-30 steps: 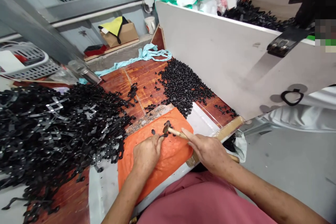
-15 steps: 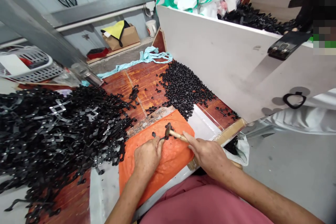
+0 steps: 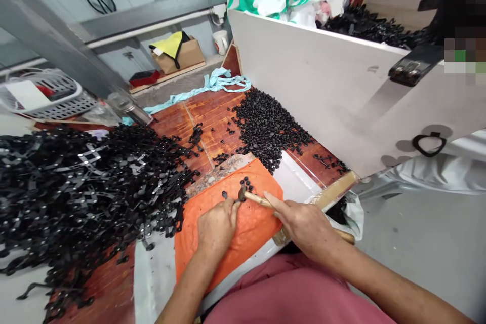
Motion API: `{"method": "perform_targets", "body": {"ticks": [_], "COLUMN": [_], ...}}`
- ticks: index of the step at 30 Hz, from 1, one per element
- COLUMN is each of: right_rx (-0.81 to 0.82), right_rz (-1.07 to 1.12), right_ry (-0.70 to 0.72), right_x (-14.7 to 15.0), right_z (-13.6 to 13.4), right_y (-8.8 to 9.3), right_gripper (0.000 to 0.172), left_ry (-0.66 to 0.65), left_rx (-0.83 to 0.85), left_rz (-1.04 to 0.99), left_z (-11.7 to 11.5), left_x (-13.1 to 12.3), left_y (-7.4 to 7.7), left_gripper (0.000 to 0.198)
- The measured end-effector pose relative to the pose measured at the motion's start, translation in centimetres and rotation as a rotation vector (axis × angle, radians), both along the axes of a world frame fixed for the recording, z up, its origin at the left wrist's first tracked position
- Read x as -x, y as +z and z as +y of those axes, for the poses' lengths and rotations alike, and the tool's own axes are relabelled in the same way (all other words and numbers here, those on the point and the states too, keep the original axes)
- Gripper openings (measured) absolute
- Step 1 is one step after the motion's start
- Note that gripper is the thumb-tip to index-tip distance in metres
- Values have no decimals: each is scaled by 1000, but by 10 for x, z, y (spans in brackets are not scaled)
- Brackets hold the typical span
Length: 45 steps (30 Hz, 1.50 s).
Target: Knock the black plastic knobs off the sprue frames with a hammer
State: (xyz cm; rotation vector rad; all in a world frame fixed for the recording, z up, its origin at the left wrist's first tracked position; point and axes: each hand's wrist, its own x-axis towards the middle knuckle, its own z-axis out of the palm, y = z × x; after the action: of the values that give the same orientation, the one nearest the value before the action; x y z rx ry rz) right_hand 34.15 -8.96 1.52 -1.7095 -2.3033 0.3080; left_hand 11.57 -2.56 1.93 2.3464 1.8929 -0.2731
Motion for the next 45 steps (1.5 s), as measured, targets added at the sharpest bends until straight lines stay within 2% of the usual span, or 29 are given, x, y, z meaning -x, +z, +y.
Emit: {"method": "perform_targets", "body": {"ticks": [4,8,12,16,18,21,23,25,27,30,33,35,38,41,45], "right_rx": [-89,-52,-76,53,112,104,107,156,209,226,252,320,391,361,237], "right_rz": [76,19,51,89,212,469,623,743,843,946,1007,1049,1075,1029,937], "right_ry": [9,-12,0,-21,-39,-120,-161,-172,-179,-202,-225,-219,-163,-60,54], "right_x": [-2,-3,-1,1,0,-6,-10,-12,-11,-5,4,12,26,39,55], "right_z": [-3,-4,-4,-5,-4,0,2,3,2,0,1,3,8,15,23], "right_y": [-2,-6,-5,-4,-3,1,2,2,0,-2,1,5,14,25,30], "right_gripper": [52,47,50,48,49,51,52,49,41,24,23,23,17,12,22], "left_ry": [19,5,15,34,60,132,201,299,395,447,479,565,720,743,755], "left_rx": [-11,-3,-11,13,38,101,207,365,504,595,619,576,409,336,377], "left_rz": [6,14,19,-19,-167,-662,-1004,-1203,-1295,-1411,-1536,-1675,-1888,-1965,-1976], "left_z": [-1,1,1,1,4,7,7,3,-4,-13,-16,-13,-7,-5,-8], "left_x": [-1,-2,-3,-1,5,17,24,28,29,26,19,13,7,2,-3], "left_y": [-1,0,-2,-3,-1,5,10,14,16,17,17,19,24,29,30], "left_gripper": [41,42,41,39,36,41,48,52,54,51,48,44,38,34,37]}}
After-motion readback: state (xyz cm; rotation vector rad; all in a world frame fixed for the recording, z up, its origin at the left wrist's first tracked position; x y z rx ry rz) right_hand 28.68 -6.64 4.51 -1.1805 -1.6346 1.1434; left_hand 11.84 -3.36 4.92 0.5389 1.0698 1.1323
